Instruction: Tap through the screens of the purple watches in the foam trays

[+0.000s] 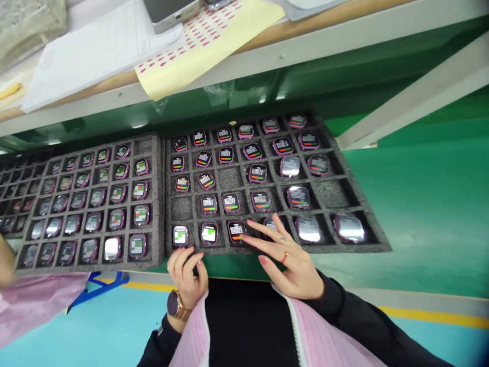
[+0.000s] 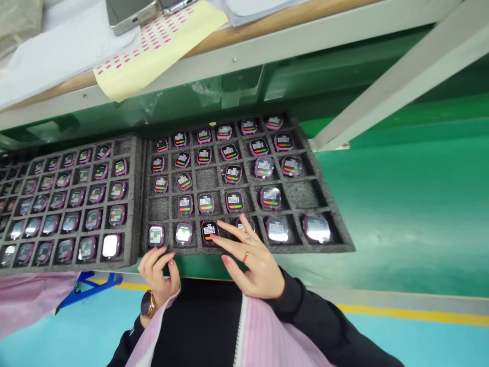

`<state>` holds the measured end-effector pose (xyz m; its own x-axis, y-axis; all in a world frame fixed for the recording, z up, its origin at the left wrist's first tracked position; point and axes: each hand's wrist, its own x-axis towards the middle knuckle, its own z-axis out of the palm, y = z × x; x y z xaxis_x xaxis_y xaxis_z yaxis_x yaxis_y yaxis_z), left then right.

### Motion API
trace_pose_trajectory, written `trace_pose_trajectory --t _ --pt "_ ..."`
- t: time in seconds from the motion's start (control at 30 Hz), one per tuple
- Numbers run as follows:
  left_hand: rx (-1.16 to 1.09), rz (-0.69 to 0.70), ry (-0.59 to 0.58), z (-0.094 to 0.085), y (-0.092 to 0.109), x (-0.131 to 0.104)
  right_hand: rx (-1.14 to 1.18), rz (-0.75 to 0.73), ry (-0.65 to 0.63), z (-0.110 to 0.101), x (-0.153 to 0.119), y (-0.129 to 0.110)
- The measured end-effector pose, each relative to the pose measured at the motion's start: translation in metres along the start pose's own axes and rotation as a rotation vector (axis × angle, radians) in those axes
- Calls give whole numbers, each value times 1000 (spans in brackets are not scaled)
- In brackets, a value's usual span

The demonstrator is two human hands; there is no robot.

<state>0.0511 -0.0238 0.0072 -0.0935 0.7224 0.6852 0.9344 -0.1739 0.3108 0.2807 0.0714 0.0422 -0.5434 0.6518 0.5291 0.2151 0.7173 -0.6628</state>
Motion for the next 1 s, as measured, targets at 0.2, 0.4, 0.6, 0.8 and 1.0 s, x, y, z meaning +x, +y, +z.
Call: trace_pose_trajectory --t 0.2,0.4,0.6,0.8,1.0 --pt "-117 98 -52 14 26 1 -18 5 -13 0 -1 3" --pt "-131 109 -131 16 27 3 -20 49 159 -25 -14 -1" --pt "-257 187 -183 21 32 15 -116 135 177 -38 -32 3" --pt "-294 226 -224 26 36 22 -136 162 199 -38 -33 7" --pt "-275 217 -218 28 37 19 -205 178 352 -54 -51 8"
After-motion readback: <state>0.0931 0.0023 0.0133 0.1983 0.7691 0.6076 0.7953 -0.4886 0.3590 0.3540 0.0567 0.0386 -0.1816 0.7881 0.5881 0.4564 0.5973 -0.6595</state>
